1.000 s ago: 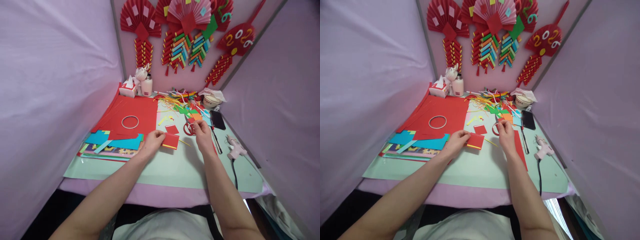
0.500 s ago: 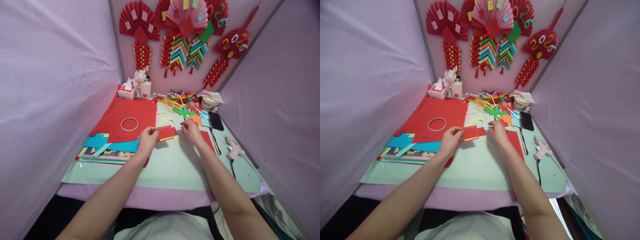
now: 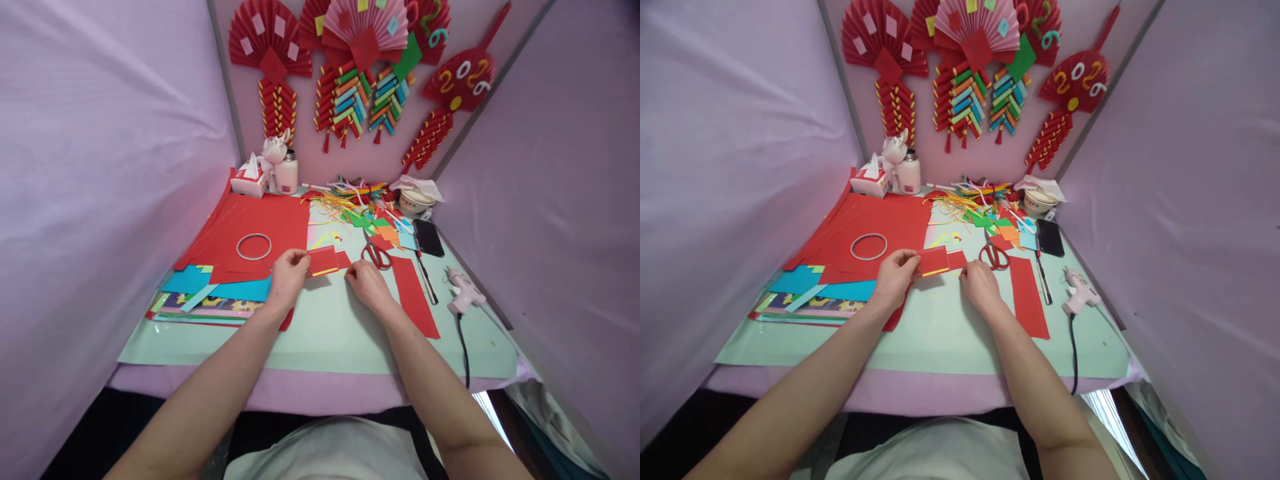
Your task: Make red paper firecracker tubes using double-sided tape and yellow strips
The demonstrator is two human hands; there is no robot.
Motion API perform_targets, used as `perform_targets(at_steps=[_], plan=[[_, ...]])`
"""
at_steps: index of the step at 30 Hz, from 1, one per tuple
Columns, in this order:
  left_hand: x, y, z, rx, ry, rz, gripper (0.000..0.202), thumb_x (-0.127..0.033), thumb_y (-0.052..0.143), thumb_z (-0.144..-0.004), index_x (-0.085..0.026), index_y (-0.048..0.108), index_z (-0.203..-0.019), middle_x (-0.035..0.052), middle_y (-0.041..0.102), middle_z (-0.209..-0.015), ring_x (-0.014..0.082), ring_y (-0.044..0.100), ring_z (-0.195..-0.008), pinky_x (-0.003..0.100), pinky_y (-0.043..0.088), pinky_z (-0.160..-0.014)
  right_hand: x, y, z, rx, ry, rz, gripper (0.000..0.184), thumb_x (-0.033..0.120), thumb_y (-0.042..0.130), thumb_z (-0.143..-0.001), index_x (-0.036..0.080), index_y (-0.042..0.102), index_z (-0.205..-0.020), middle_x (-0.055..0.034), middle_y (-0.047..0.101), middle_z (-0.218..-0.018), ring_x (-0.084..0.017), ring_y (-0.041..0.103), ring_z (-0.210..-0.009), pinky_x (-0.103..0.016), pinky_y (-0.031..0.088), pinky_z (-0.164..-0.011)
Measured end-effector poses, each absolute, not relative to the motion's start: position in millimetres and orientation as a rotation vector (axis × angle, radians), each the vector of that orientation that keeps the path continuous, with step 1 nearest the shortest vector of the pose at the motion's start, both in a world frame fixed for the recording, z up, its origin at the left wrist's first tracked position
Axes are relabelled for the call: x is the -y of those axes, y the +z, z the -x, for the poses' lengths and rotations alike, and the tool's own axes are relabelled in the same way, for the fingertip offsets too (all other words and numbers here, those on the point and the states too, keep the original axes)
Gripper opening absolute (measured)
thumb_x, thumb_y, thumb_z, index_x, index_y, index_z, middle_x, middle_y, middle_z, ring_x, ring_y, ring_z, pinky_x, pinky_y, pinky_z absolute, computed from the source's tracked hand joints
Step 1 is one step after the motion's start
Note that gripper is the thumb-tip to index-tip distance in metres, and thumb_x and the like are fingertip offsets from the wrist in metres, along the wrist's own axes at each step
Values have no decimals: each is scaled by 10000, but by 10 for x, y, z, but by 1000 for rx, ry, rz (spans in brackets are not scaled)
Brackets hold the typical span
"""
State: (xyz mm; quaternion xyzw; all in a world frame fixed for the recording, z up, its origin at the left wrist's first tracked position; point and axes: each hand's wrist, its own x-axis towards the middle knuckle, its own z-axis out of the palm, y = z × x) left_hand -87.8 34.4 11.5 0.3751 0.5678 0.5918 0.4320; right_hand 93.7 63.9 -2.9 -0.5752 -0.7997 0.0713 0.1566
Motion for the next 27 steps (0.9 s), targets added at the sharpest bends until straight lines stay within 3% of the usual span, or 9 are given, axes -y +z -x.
perform_targets(at_steps=[9,17,22,27], plan=[[-366,20,890,-1421,1466,-1021,169,-309,594,-679,-173,596,-780,-16,589,-671,107,538,-576,232,468,-579,-615,-56,-941,2397,58,1622,174,91,445,-855,164,602,-873,-134,635,-844,-242,576,-821,-316,390,-667],[-382,-42,905,-1441,1470,-1085,171,-305,588,-696,-173,605,-802,-8,602,-699,122,561,-610,237,469,-584,-640,-76,-934,2313,30,1618,167,110,439,-832,161,598,-824,-119,627,-850,-228,561,-850,-308,393,-707],[-389,-67,900,-1489,1435,-1125,177,-292,582,-691,-166,626,-808,14,636,-760,133,574,-661,243,467,-624,-572,44,-946,2028,281,1594,168,165,400,-847,186,563,-886,-59,629,-783,-194,562,-690,-284,376,-602],[-365,-46,855,-1503,1378,-1147,175,-293,583,-687,-166,632,-797,-1,634,-712,127,565,-633,229,443,-602,-497,114,-960,1837,469,1423,196,225,441,-833,202,595,-952,-39,662,-798,-186,601,-712,-279,416,-633]])
